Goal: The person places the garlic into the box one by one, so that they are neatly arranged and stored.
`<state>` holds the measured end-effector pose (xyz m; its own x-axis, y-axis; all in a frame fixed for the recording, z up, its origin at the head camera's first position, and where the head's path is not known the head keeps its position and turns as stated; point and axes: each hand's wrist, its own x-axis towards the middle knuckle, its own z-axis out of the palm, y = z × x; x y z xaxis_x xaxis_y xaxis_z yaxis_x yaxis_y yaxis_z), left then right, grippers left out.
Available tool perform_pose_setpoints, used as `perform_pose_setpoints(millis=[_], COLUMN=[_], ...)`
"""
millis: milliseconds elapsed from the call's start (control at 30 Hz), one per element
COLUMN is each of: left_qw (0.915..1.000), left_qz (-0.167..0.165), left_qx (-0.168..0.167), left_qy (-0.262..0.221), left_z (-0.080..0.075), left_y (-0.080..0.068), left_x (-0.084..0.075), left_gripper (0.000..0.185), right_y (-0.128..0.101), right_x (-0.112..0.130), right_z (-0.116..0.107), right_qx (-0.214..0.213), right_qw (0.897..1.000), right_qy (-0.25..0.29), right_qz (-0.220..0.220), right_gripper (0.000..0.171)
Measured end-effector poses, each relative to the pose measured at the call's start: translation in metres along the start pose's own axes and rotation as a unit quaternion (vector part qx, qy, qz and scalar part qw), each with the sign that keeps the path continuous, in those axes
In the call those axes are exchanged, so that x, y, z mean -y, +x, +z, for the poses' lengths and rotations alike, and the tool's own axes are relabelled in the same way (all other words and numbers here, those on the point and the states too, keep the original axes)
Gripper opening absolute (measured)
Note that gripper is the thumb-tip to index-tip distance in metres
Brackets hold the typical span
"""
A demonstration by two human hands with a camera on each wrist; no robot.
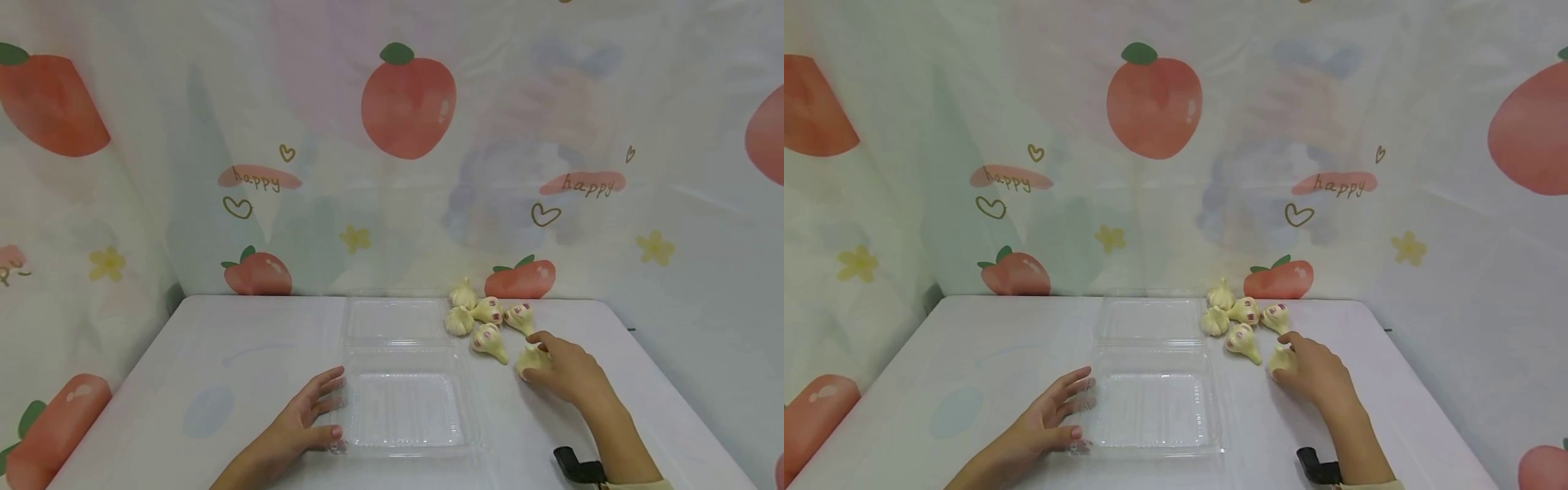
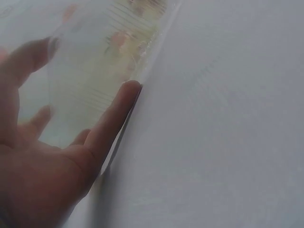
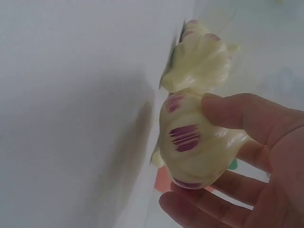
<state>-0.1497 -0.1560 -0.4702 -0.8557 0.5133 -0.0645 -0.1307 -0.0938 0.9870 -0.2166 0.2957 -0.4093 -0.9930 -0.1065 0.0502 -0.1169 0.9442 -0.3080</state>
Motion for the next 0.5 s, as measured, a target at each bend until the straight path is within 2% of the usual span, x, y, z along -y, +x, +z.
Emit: perform_pose_setpoints(millis=[267, 500], left_qw=[0.9999, 0.9998], left_qz=[-0.006, -0.010], left_qx=[-0.010, -0.009], left_qy=[0.007, -0.015], left_z=[0.000, -0.001], left_y=[-0.001, 0.000], left_x=[0.000, 0.001], left_gripper=[0.076, 0.075], right_y=[-0.002, -0.004], right_x=[0.017, 0.028], right_z=[-0.006, -0.008], right_qx=[-0.031, -0.052], right_qw=[0.999, 0.997], right_qy=[0.016, 0.041], right_qz=[-0.021, -0.041], right_gripper=[0.051, 0.051])
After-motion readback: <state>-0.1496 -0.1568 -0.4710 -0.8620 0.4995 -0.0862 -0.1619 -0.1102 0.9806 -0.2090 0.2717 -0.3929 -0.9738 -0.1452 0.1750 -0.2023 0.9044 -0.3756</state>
